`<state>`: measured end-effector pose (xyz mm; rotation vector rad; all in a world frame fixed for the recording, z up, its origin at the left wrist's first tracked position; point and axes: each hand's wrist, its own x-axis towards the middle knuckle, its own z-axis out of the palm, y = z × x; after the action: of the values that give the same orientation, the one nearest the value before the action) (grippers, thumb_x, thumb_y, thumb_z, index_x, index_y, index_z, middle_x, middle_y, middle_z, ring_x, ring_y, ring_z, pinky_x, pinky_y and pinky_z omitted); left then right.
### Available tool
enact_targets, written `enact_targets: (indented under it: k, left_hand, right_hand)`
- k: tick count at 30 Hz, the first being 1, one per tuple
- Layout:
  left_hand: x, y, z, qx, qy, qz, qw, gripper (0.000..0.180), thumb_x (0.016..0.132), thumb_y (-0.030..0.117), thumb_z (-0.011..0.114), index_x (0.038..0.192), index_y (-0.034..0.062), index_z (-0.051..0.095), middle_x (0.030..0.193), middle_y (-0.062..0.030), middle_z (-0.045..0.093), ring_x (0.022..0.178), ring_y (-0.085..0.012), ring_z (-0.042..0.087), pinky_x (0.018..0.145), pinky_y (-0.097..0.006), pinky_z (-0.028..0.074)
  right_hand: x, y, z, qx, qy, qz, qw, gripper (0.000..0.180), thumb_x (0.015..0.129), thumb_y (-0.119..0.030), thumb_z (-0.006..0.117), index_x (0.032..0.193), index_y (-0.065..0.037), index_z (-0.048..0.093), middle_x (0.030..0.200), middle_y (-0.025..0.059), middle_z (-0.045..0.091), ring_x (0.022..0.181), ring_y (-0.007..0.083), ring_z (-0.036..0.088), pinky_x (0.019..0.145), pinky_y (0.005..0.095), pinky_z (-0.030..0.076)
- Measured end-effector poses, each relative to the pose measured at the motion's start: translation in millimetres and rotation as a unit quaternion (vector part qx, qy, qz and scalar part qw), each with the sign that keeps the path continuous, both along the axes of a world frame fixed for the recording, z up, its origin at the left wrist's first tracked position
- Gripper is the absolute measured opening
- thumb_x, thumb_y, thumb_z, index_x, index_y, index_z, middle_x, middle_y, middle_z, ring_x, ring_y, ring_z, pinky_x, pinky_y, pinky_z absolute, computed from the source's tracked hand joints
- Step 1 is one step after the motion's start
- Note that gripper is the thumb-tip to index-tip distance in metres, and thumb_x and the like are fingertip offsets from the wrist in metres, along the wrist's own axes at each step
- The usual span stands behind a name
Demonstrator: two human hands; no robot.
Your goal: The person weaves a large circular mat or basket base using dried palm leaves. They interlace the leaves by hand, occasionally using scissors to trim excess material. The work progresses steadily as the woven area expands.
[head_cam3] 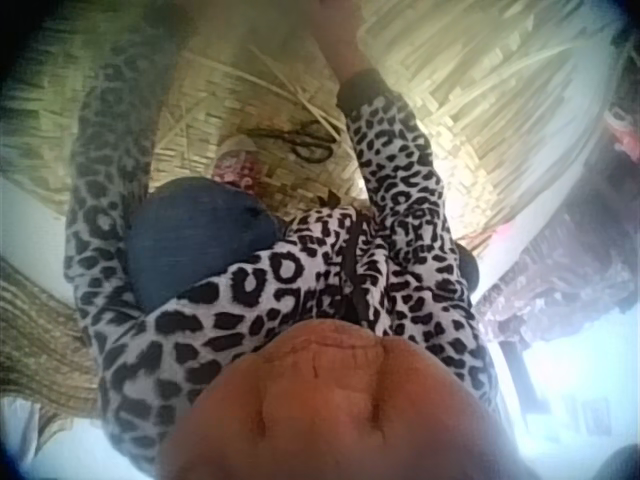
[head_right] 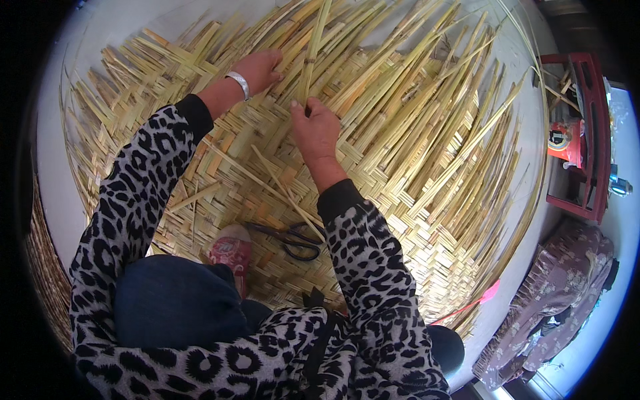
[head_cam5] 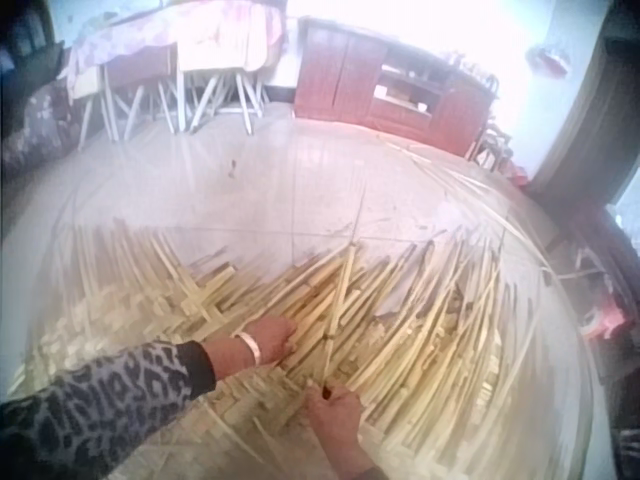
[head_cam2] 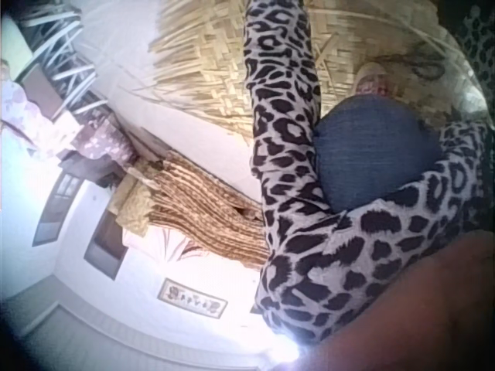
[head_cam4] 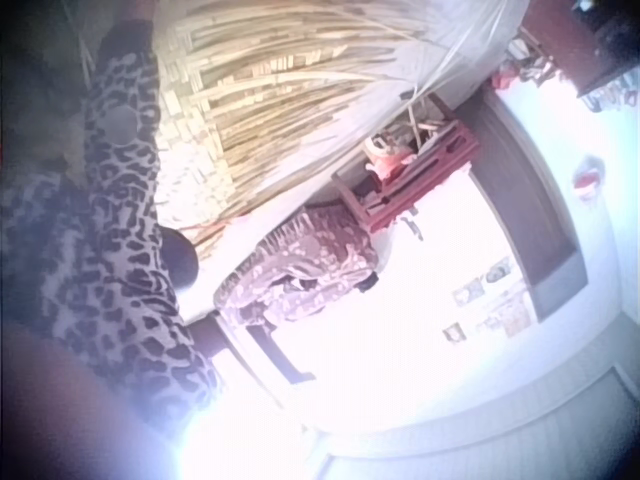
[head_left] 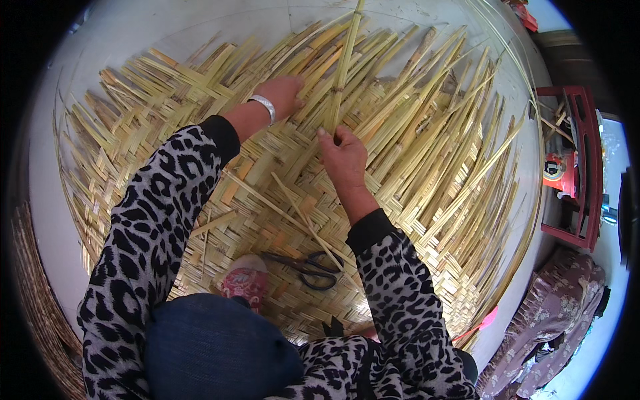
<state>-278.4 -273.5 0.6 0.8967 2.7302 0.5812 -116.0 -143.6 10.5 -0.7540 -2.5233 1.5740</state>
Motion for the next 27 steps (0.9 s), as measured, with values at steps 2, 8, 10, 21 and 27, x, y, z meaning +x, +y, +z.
enact_targets:
  k: [2,8,10,21,27]
  left_hand:
    - [2,-2,-4,0.018,0.069,-0.006,0.997,0.019,0.086,0.022,0.066,0.094,0.0065,0.059,0.099,-0.0139,0.065,0.093,-0.0363,0.063,0.075,-0.046,0.052]
    - [-7,18,-15,-0.136,0.073,-0.104,0.983,0.019,0.083,0.019,0.064,0.098,0.0076,0.062,0.094,-0.0126,0.065,0.085,-0.0334,0.066,0.072,-0.044,0.053]
    - [-26,27,-12,-0.121,-0.013,-0.177,0.977,0.022,0.079,0.017,0.065,0.098,0.0065,0.062,0.088,-0.0138,0.066,0.077,-0.0310,0.066,0.068,-0.043,0.052]
    - [-9,42,5,-0.081,-0.117,-0.100,0.985,0.047,0.072,0.027,0.080,0.099,-0.0073,0.061,0.092,-0.0198,0.070,0.075,-0.0229,0.070,0.064,-0.037,0.054]
    - [-12,36,13,-0.037,-0.331,-0.051,0.942,0.040,0.072,0.030,0.083,0.087,-0.0019,0.065,0.077,-0.0110,0.068,0.071,-0.0166,0.065,0.066,-0.033,0.051]
  right_hand:
    - [1,-2,2,-0.016,-0.001,-0.015,1.000,0.029,0.088,-0.033,0.064,0.090,-0.004,0.066,0.069,0.0141,0.063,0.063,0.0315,0.061,0.063,0.0390,0.048]
    - [5,-2,6,-0.026,0.016,-0.018,0.999,0.029,0.088,-0.033,0.065,0.090,-0.004,0.067,0.068,0.0138,0.063,0.062,0.0301,0.061,0.061,0.0383,0.048]
    - [7,0,5,-0.027,0.022,-0.010,0.999,0.029,0.091,-0.029,0.066,0.094,0.000,0.066,0.069,0.0053,0.061,0.057,0.0145,0.056,0.054,0.0291,0.048]
    - [12,-3,11,-0.063,0.047,-0.024,0.997,0.025,0.094,-0.023,0.066,0.087,0.000,0.062,0.066,0.0000,0.056,0.050,0.0062,0.051,0.046,0.0238,0.043]
    - [16,-7,16,-0.128,0.058,-0.047,0.989,0.023,0.094,-0.022,0.065,0.084,-0.002,0.060,0.064,-0.0009,0.054,0.049,0.0055,0.050,0.045,0.0226,0.042]
